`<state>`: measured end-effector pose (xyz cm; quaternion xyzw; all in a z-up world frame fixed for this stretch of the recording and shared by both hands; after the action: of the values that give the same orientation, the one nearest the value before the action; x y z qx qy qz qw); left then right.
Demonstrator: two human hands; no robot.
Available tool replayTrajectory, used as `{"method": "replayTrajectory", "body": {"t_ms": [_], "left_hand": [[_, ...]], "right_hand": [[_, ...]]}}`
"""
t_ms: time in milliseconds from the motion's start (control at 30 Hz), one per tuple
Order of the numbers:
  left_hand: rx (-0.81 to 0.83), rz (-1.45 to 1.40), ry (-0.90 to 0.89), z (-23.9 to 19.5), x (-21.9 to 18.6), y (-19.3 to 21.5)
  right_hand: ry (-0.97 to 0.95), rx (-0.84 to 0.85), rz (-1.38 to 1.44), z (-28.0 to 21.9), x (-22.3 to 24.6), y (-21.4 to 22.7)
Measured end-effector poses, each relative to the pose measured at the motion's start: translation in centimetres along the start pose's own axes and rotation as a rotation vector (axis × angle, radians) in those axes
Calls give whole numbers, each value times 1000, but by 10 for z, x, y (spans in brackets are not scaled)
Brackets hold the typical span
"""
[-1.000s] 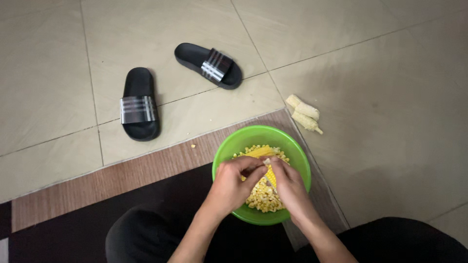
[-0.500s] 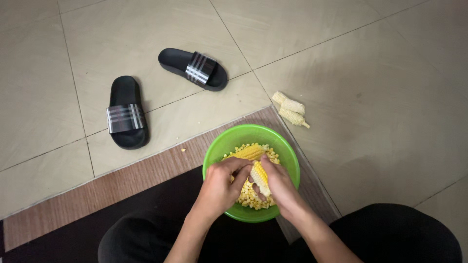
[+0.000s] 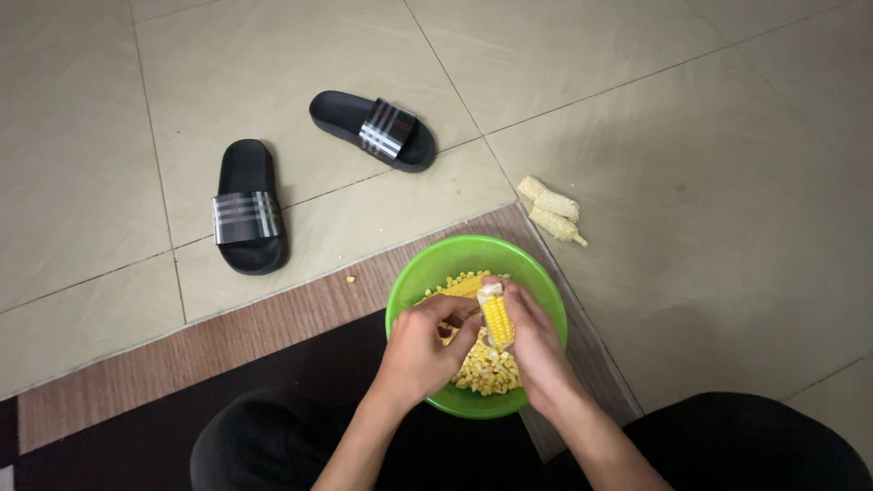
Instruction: The person sits on the floor and removes corn kernels from the cob by hand, placing them into a green bowl. The person handles multiple corn cobs, stripping the kernels and discarding the bare cobs onto the floor.
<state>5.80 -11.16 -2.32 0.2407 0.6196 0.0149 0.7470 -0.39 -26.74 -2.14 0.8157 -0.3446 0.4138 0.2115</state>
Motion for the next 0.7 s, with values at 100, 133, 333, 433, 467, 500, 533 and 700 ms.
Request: {"method": "replayTrajectory", "body": {"t_ms": [100, 133, 333, 433, 467, 500, 533, 700], "left_hand": [[-35, -89, 41, 1, 8, -6], [-36, -88, 43, 1, 7, -4], [-62, -16, 60, 0, 4, -3], [-64, -32, 90, -1, 9, -4], [-72, 26, 70, -2, 12, -4], [-81, 83, 51, -2, 16, -5], [-81, 82, 50, -2, 20, -7], [-73, -76, 123, -1, 19, -8]], "right_hand": [[158, 24, -152, 3, -8, 2], [156, 25, -153, 9, -15, 3], [431, 127, -303, 12, -20, 2], [431, 154, -343, 11, -21, 2], [435, 168, -330, 14, -26, 1], [440, 183, -318, 17, -29, 1], [441, 183, -319, 13, -27, 1], [168, 82, -306, -2, -12, -1]]}}
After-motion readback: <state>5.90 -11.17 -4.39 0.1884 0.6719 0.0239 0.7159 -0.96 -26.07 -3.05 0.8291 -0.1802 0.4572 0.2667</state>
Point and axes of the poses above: each hand's wrist, its own z-axis towards the middle knuckle, its own y-axis out of the back of the hand, x = y × z, the point moved 1 cm from there along z, towards the middle knuckle, and after that the axes turned 15 degrees about -x, right-handed, at the moved point
